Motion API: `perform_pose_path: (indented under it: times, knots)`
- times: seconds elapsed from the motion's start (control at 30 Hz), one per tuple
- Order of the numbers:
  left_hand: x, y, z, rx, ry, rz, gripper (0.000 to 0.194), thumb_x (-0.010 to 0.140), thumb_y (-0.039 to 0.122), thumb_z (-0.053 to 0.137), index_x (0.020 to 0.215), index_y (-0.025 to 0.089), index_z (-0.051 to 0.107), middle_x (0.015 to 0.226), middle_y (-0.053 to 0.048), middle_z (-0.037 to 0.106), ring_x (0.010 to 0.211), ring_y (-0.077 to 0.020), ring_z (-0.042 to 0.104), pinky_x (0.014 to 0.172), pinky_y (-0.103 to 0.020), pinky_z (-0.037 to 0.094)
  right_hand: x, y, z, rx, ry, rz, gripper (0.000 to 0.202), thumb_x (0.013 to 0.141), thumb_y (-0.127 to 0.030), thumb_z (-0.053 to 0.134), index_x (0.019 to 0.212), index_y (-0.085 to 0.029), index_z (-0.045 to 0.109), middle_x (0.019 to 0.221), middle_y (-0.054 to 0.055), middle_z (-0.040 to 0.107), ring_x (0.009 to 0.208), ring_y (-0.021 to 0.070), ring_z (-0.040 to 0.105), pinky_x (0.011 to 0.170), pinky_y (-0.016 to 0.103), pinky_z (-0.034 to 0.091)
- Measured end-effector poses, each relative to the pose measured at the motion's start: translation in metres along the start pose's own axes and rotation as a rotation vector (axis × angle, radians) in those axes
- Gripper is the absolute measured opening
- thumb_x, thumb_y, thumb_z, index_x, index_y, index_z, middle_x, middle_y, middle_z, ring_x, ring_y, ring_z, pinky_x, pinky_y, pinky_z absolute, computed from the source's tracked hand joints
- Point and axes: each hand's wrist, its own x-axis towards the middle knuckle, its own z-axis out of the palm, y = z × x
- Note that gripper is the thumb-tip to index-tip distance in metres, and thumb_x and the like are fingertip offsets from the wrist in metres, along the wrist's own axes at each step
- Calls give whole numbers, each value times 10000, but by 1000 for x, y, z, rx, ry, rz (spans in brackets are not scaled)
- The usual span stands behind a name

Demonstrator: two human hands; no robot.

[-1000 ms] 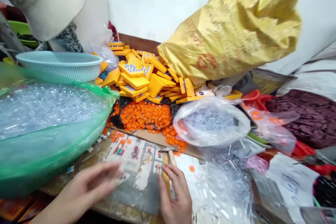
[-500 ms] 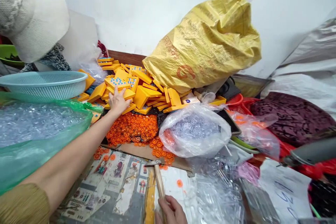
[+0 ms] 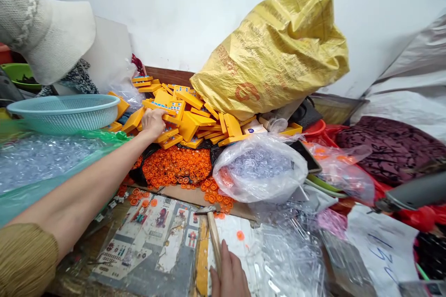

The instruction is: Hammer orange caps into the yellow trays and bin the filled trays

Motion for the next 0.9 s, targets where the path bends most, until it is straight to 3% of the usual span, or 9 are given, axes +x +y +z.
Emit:
perform_pose_path:
  times: [0.17, 0.27, 0.37, 0.47, 0.57, 0.63, 0.73, 0.8, 0.9]
  knots:
    - [4, 2, -14, -42, 136, -30, 208, 779, 190, 598, 971, 161, 670, 974, -114, 670, 1132, -328, 510, 969, -490, 375, 11, 3, -19, 120, -136, 110, 478, 909, -394, 426, 1361, -240, 426, 915, 67, 638, 827, 236, 668, 723, 330, 543]
    - [-7, 10, -18, -404, 190, -58, 230, 770, 219, 645, 978, 124, 626, 952, -89, 675, 959, -257, 611, 901, -450, 457, 23, 8, -36, 200, -305, 188, 442, 835, -415, 544, 1228, -214, 571, 872, 52, 662, 825, 224, 685, 730, 306, 552]
    - [-46, 18, -27, -855, 145, -143, 242, 763, 176, 634, 990, 114, 581, 983, -81, 674, 873, -197, 649, 796, -355, 527, 31, 1, -52, 310, -333, 281, 362, 751, -444, 630, 1030, -216, 665, 859, 51, 680, 833, 237, 685, 734, 312, 550]
    - [-114, 17, -34, -1142, -272, -376, 363, 737, 274, 678, 1052, 150, 549, 1010, -83, 682, 819, -200, 675, 653, -321, 557, 30, -24, -64, 485, -266, 535, 398, 735, -505, 641, 1012, -219, 618, 710, 2, 644, 588, 181, 632, 520, 270, 509]
    - [-188, 4, -30, -1099, -830, -665, 587, 614, 363, 779, 1103, 174, 516, 869, -72, 709, 703, -218, 684, 508, -278, 522, 29, -53, -72, 674, -235, 774, 409, 758, -539, 622, 1021, -237, 540, 490, -96, 457, 347, 96, 402, 348, 202, 335]
    - [-225, -5, -22, -1061, -1028, -732, 653, 594, 383, 784, 1142, 184, 490, 859, -67, 713, 705, -226, 688, 508, -280, 520, 30, -67, -71, 723, -227, 822, 395, 737, -537, 647, 968, -240, 526, 519, -94, 479, 323, 72, 349, 325, 190, 289]
    - [-250, -14, -13, -878, -1035, -554, 566, 700, 430, 688, 1166, 165, 508, 843, -71, 709, 726, -239, 686, 567, -320, 535, 32, -77, -60, 660, -230, 755, 397, 675, -496, 700, 929, -233, 546, 750, -12, 643, 418, 110, 505, 361, 229, 398]
    - [-245, -16, -11, -580, -868, -244, 442, 776, 418, 620, 1128, 155, 575, 868, -87, 702, 776, -248, 672, 653, -353, 537, 33, -76, -51, 576, -266, 646, 397, 639, -444, 724, 934, -223, 575, 879, 36, 686, 663, 197, 652, 556, 296, 532]
    - [-219, -16, -2, -222, -590, 164, 275, 892, 288, 484, 1082, 168, 642, 1048, -112, 681, 948, -234, 634, 827, -353, 503, 33, -73, -42, 487, -332, 544, 385, 642, -400, 708, 962, -213, 602, 946, 59, 704, 865, 262, 673, 754, 366, 542]
